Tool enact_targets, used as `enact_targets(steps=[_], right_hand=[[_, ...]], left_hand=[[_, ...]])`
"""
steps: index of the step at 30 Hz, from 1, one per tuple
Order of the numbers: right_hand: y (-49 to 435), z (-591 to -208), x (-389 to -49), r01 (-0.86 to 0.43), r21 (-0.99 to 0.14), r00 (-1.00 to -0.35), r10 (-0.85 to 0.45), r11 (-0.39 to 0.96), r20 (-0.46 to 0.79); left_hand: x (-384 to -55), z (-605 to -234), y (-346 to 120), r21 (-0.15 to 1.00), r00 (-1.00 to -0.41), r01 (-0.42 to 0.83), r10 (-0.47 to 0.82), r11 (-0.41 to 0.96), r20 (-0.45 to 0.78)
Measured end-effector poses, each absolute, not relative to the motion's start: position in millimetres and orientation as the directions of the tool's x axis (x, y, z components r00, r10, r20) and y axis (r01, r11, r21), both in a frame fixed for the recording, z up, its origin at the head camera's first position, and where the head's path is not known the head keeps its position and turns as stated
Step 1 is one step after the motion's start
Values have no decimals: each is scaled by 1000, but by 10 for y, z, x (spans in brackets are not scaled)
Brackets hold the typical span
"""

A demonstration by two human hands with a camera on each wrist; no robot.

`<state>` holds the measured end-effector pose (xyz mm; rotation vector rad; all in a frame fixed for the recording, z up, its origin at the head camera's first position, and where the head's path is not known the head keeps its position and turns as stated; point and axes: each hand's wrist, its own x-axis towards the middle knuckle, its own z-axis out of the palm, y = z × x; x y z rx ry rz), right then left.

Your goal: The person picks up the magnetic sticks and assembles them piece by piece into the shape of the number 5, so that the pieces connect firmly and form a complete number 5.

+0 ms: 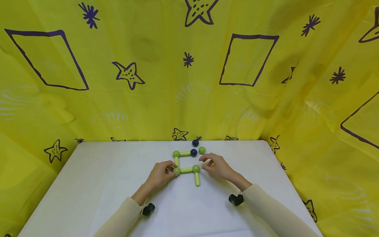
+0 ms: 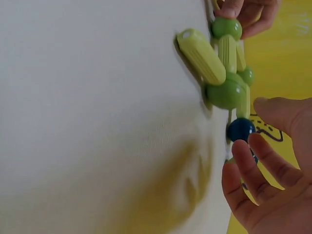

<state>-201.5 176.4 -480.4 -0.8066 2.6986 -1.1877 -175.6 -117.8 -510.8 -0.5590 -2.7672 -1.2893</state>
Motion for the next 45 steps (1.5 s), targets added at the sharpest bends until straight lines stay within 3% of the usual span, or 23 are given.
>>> enact_targets(steps=[8,15,45], right_hand=[[1736,-4887,-2238,-375,-683,-919,-350,627,182],[1705,-4963,-2397,-268,-698,-958,-259,664,121],[1613,-5081,-2567,-221,-701,-971,-220,678,93]], left_hand=[[-1781,-5131,-1189,721,-928,357,313,593,202],[-1766,-5134,-1185,728,-931,349,307,590,198],[-1751,-5131,-1190,728,-934,337,309,597,179]])
